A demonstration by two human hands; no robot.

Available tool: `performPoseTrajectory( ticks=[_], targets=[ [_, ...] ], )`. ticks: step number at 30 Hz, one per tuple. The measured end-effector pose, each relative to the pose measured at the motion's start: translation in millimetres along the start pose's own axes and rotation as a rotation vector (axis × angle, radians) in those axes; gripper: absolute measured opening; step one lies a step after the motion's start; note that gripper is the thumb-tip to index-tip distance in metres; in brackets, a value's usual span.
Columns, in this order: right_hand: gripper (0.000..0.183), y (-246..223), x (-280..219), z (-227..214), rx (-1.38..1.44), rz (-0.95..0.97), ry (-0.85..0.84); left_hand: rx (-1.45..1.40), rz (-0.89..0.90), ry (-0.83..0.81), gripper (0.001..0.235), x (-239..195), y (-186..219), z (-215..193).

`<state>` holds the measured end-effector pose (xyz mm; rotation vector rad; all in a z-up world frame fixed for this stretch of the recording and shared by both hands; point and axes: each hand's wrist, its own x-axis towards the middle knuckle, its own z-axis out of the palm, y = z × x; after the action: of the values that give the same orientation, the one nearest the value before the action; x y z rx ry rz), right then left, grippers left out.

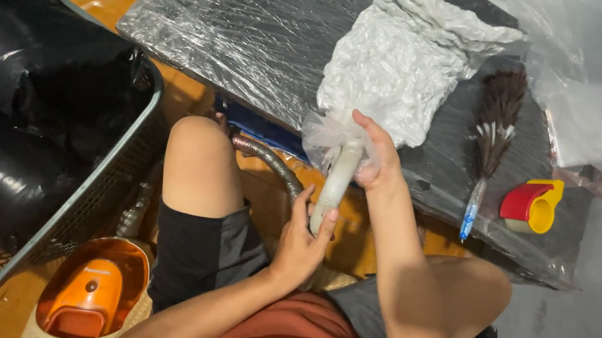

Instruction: The person sits on the floor and uses a vacuum cleaner hose to remove air from a large white plastic bag containing a pillow. They hold the bag open, insert the hose, and press down on the bag to facilitate air removal, then remove the hose and smooth the package.

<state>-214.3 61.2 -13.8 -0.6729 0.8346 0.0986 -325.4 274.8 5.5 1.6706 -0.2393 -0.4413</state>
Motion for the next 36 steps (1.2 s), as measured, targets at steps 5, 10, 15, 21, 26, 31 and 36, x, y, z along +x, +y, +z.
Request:
performPoseTrajectory(
  ticks=[5,10,15,21,26,31,36],
  targets=[
    [0.054,-2,-21,15,-0.003,-0.012,0.008,0.007,0.011,-0.011,0.069,-4,8,-3],
    [0.054,0,-21,10,0.001,-0.041,0.015,0.001,-0.004,-0.014,0.068,-9,11,-2],
    [0.051,-2,-25,11,0.013,-0.039,0.030,0.033,-0.029,-0.020,0.061,-11,25,-7],
    [0.050,-5,-67,44,0.009,-0.041,0.028,0.111,-0.056,-0.045,0.043,-14,10,-2],
    [0.046,-7,-64,39,0.005,-0.040,-0.003,0.114,-0.061,-0.060,0.042,-18,14,-4],
    [0.044,-13,-58,33,-0.002,-0.024,-0.011,0.113,-0.065,-0.086,0.042,-24,19,-6],
    [0.057,-21,-16,-2,-0.034,0.167,-0.376,0.103,-0.002,-0.083,0.046,-30,13,-5]
  ],
)
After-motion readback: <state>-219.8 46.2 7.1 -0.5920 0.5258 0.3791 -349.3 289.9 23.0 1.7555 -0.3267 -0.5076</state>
